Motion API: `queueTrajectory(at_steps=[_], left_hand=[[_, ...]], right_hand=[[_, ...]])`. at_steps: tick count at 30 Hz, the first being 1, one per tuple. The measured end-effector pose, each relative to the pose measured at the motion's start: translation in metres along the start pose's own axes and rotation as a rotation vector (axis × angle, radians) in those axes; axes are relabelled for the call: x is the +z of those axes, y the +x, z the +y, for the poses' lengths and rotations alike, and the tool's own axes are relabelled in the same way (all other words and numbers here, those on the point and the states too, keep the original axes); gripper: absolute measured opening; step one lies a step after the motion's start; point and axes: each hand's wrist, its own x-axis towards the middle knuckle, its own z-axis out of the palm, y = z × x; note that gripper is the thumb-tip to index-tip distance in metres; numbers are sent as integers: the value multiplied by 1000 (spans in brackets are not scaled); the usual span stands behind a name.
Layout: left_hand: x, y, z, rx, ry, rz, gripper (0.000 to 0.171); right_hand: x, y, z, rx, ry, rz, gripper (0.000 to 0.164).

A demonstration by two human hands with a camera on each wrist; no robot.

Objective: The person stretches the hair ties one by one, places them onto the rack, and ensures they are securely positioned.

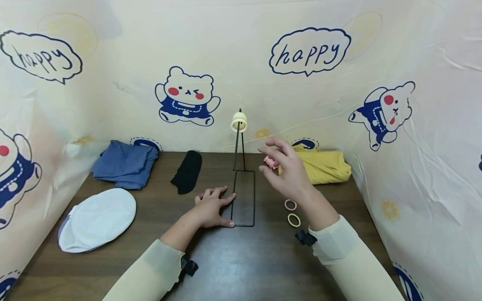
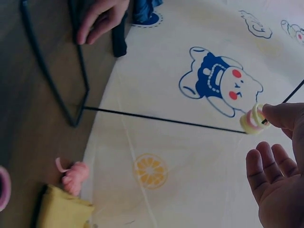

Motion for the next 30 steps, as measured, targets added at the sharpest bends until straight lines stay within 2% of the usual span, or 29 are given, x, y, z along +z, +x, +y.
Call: queueTrajectory(at_steps=[9,17,23,30], left_hand=[[0,1,0,7,0,3,101],[-1,0,1,2,-4,-5,101],[-2,0,0,2,-15,-1,101],[-2,-1,2,-2,-25,-12,100]], right_hand=[[-11,-30,14,10,-18,-44,44],[-12,-53,29,68,-59,-172,48],[-14,-73,49,108,-87,-266,44],[-18,-92,70,175,-103,-359,48]])
